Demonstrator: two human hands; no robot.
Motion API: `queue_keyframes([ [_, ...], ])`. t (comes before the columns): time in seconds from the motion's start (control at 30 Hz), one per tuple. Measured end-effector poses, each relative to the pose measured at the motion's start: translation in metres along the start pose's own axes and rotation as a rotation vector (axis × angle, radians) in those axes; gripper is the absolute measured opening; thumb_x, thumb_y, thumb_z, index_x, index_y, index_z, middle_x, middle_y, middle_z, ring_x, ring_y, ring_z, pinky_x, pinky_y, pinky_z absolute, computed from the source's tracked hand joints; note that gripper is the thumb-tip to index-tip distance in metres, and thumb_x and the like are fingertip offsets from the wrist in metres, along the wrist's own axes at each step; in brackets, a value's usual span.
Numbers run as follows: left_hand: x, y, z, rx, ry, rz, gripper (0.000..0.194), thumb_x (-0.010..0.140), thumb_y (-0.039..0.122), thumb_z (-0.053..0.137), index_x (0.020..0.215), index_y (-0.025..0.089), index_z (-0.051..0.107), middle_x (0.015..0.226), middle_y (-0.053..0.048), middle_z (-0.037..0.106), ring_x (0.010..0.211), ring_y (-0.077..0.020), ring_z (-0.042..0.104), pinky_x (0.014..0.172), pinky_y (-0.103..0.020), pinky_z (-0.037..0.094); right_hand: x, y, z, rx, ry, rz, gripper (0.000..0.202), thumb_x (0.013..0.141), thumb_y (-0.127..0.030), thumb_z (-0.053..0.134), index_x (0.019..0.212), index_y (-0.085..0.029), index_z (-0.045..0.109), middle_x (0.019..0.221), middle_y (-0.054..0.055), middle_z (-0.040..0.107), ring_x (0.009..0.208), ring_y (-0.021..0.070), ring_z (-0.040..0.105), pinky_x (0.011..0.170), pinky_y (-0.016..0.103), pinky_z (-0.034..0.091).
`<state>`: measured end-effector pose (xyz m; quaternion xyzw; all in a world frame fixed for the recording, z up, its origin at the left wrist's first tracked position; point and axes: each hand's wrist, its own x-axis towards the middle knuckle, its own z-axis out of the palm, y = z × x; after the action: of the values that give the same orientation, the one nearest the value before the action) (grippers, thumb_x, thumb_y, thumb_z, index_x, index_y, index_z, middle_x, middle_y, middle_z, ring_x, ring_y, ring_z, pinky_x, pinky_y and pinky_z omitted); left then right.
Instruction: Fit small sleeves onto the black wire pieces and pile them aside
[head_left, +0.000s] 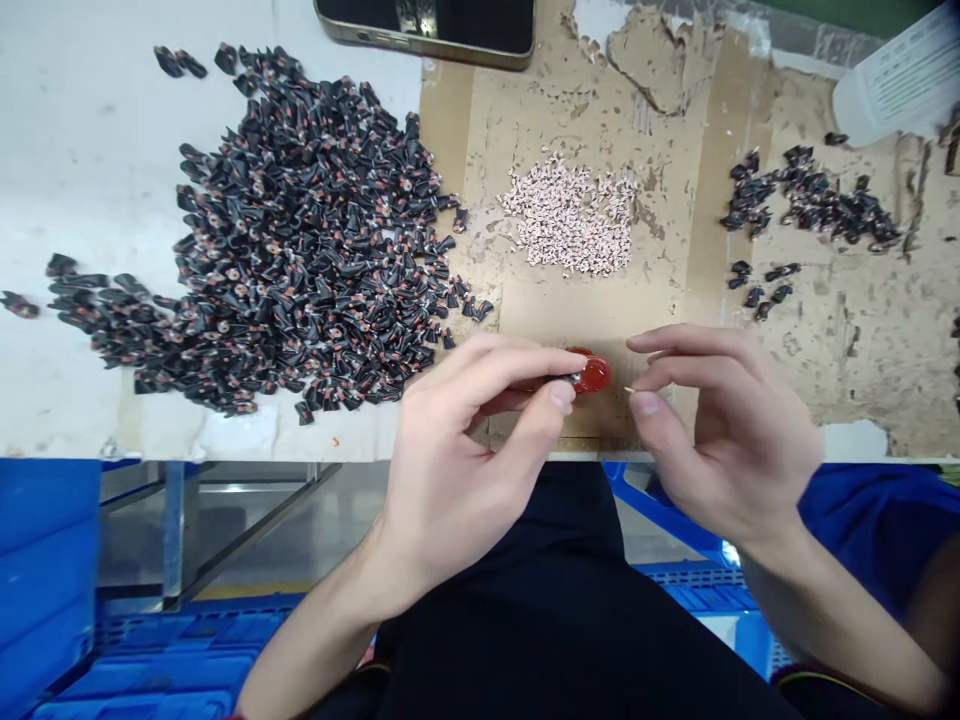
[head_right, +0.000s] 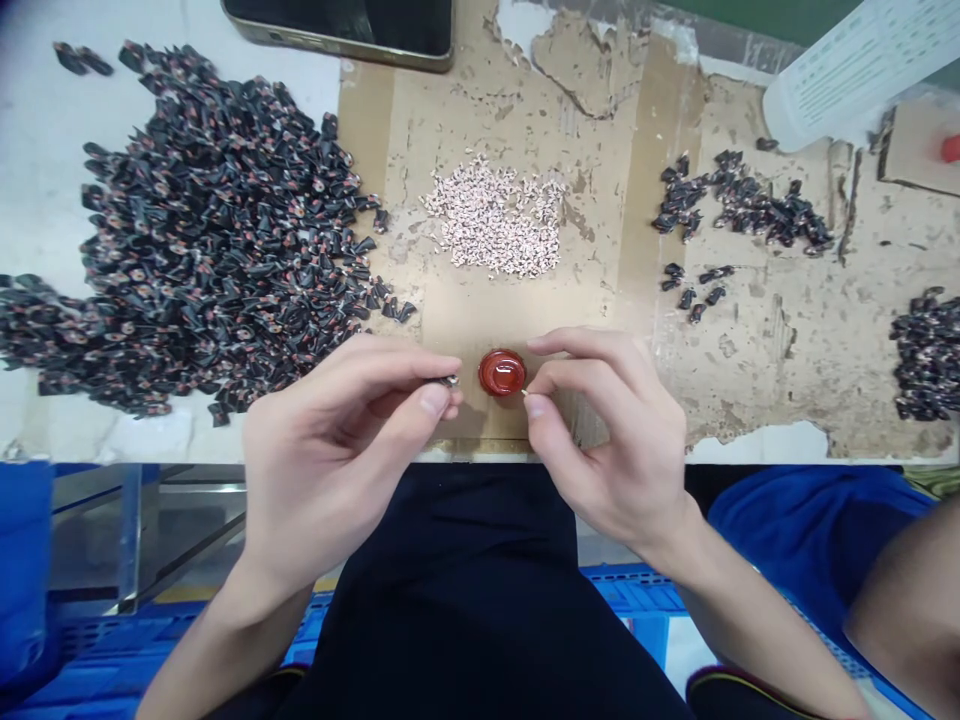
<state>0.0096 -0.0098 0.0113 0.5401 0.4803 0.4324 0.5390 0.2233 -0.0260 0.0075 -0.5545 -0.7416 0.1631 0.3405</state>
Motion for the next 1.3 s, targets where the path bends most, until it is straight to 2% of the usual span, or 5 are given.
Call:
queue_keyframes([
  [0.17, 0.004, 0.004, 0.016, -0.214, -0.067, -0.147, 0.015, 0.093, 0.011, 0.075, 0.100, 0.021, 0.083, 0.103, -0.003, 0.082, 0.079, -0.0118, 0.078, 0.075, -0.018, 0.067, 0.002, -0.008, -0.005, 0.613, -0.053, 0.391, 0.008, 0.100, -0.018, 0.063, 0.096, -0.024, 0.067, 0.106, 0.005, 0.077, 0.098, 0.0227, 0.078, 0.083, 0.039, 0.068],
  [0.3, 0.005, 0.006, 0.028, -0.366, -0.077, -0.253, 0.013, 0.090, 0.010, 0.078, 0.095, 0.021, 0.083, 0.095, -0.002, 0.084, 0.075, -0.0133, 0.080, 0.073, -0.019, 0.069, 0.001, -0.013, -0.007, 0.777, -0.070, 0.480, 0.008, 0.102, -0.024, 0.064, 0.094, -0.025, 0.067, 0.106, 0.005, 0.078, 0.094, 0.0212, 0.079, 0.076, 0.035, 0.069],
  [0.93, 0.002, 0.009, 0.034, -0.358, -0.013, -0.263, 0.015, 0.087, 0.008, 0.080, 0.092, 0.022, 0.085, 0.092, 0.001, 0.085, 0.073, -0.0106, 0.080, 0.073, -0.013, 0.067, 0.002, -0.021, 0.000, 0.579, 0.048, 0.363, 0.009, 0.097, -0.023, 0.071, 0.088, -0.025, 0.070, 0.094, 0.004, 0.077, 0.083, 0.0191, 0.077, 0.068, 0.031, 0.067],
  [1.1, 0.001, 0.011, 0.033, -0.304, 0.013, -0.217, 0.015, 0.088, 0.009, 0.080, 0.093, 0.021, 0.085, 0.097, -0.002, 0.085, 0.081, -0.0148, 0.082, 0.074, -0.019, 0.070, 0.005, -0.021, -0.002, 0.583, 0.037, 0.391, 0.009, 0.095, -0.024, 0.074, 0.086, -0.023, 0.072, 0.095, 0.005, 0.078, 0.084, 0.0215, 0.079, 0.070, 0.033, 0.069],
  [1.3, 0.005, 0.015, 0.028, -0.282, -0.018, -0.230, 0.015, 0.085, 0.009, 0.082, 0.089, 0.022, 0.086, 0.086, 0.000, 0.083, 0.068, -0.0120, 0.077, 0.064, -0.017, 0.068, 0.011, -0.018, -0.013, 0.567, -0.053, 0.314, 0.010, 0.094, -0.017, 0.072, 0.089, -0.026, 0.074, 0.099, 0.004, 0.079, 0.084, 0.0192, 0.078, 0.069, 0.029, 0.068],
])
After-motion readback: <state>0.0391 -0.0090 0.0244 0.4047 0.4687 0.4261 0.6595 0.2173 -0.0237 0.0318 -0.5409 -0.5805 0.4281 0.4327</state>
